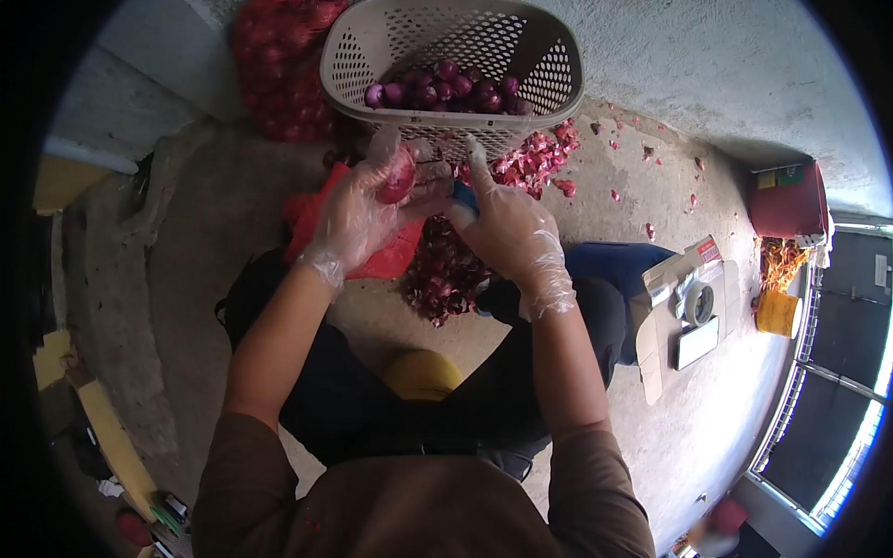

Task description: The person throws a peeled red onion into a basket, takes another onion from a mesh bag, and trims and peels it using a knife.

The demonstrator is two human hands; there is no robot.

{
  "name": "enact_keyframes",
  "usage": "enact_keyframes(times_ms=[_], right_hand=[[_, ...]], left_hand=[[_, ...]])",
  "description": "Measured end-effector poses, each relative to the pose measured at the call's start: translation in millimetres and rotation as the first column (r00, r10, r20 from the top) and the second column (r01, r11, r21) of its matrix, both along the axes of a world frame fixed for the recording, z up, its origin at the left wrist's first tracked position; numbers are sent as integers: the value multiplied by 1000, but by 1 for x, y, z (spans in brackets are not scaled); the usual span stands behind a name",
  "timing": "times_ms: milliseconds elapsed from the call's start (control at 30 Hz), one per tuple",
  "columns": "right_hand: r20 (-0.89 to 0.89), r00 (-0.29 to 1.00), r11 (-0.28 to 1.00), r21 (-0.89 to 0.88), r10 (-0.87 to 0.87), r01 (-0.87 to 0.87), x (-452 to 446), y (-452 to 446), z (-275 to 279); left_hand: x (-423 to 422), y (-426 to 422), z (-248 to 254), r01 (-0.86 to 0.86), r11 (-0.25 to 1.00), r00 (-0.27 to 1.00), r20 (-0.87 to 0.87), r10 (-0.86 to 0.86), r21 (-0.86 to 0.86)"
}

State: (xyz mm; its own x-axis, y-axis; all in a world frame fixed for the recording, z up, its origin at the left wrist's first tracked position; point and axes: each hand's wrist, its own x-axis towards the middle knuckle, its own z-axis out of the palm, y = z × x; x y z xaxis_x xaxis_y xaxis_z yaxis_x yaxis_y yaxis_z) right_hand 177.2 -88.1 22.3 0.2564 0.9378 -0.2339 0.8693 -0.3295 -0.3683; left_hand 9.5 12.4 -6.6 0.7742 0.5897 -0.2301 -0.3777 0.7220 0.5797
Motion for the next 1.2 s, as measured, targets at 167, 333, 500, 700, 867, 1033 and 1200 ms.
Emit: enact_keyframes(times_ms=[167,333,500,700,867,1033,1200], right_hand=[[-12,1000,1000,15,-15,16,4,-2,-2],[-114,991,994,79,-70,80,3,-1,7],[-445,895,985,168,41,38,-6,0,20],[-449,851,916,391,272,-87,-22,3,6],[-556,806,959,279,203,-49,-22,3,8],[-596,784,971,234,175,-39,-23,3,10],[-611,771,976,207,179,-63,-25,5,18]], left_hand=[[-4,10,-6,-102,975,992,49,114,-196],[-7,13,-2,-37,971,993,99,62,-234],[0,5,7,-131,982,991,12,134,-139],[-1,5,14,-58,997,987,150,63,-42],[0,2,15,-105,993,976,188,114,-58],[-2,2,17,-116,993,989,89,117,-11],[5,-3,14,-277,959,951,-121,283,63]])
